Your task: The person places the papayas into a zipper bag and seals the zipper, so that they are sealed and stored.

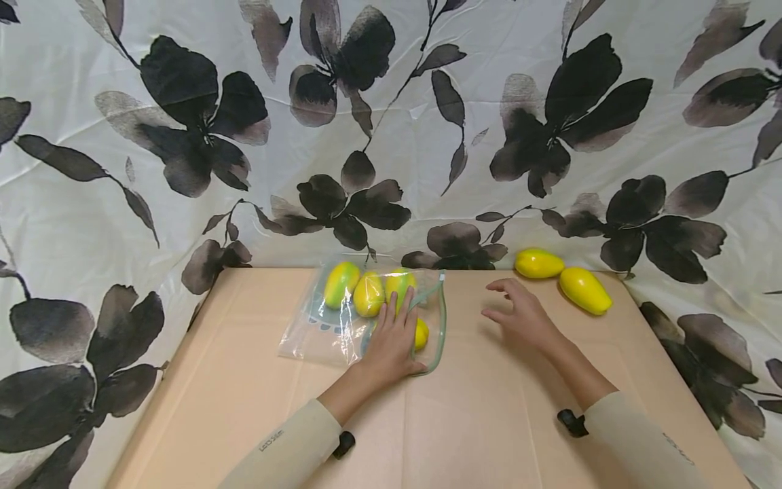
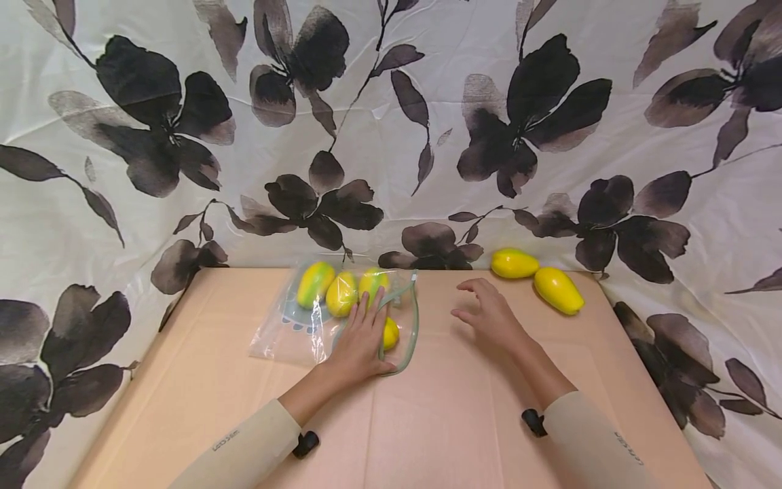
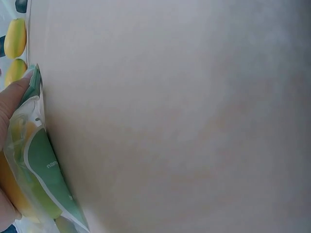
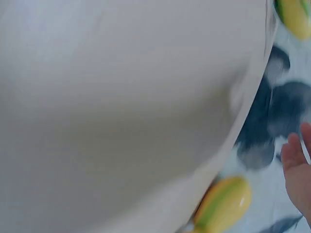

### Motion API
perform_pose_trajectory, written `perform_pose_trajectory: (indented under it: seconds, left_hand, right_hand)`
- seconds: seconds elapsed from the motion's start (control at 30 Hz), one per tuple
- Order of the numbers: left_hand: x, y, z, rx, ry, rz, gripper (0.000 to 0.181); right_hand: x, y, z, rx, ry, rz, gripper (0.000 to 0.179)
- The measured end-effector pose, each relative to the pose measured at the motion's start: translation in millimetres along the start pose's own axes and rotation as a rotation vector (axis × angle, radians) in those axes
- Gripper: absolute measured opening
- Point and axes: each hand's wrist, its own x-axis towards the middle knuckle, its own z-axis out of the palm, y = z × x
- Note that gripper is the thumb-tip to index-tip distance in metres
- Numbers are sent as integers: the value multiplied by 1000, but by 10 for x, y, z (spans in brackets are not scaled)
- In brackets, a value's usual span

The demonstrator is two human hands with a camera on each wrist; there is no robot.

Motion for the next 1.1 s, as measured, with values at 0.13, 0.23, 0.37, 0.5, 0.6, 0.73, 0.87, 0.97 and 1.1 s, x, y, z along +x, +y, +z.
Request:
perform_pose_trajectory:
  seconds: [0.13,0.23,0.37,0.5,0.6,0.73,0.87,0.97,1.1]
  left_hand:
    - [-1,-13,10,5,2,5,125]
    - [0,-15,17,9,3,8,124]
    - [4,-15,20,22,-3,8,124]
    - [5,-13,20,23,-9,3,124]
    - [3,-9,19,22,-8,1,125]
    - [-3,-15,31,26,2,6,124]
    - [-5,-19,36,26,5,6,124]
    - [-5,-23,35,26,1,4,123]
    - [-1,-23,39,24,1,3,124]
  right_hand:
    - [-40,215,-275,-56,119,20,53]
    - [-78,343,-489,-87,177,57,58]
    - [-124,530,-739,-136,231,117,66]
    - [-165,739,-915,-168,222,187,76]
    - [-201,898,-1008,-174,181,240,86]
    - [-241,1076,-1094,-172,120,289,96]
    - [-269,1154,-1152,-142,48,361,105]
    - [-285,1191,-1175,-115,-6,421,110]
    - [-317,1280,-1168,-115,-54,429,106]
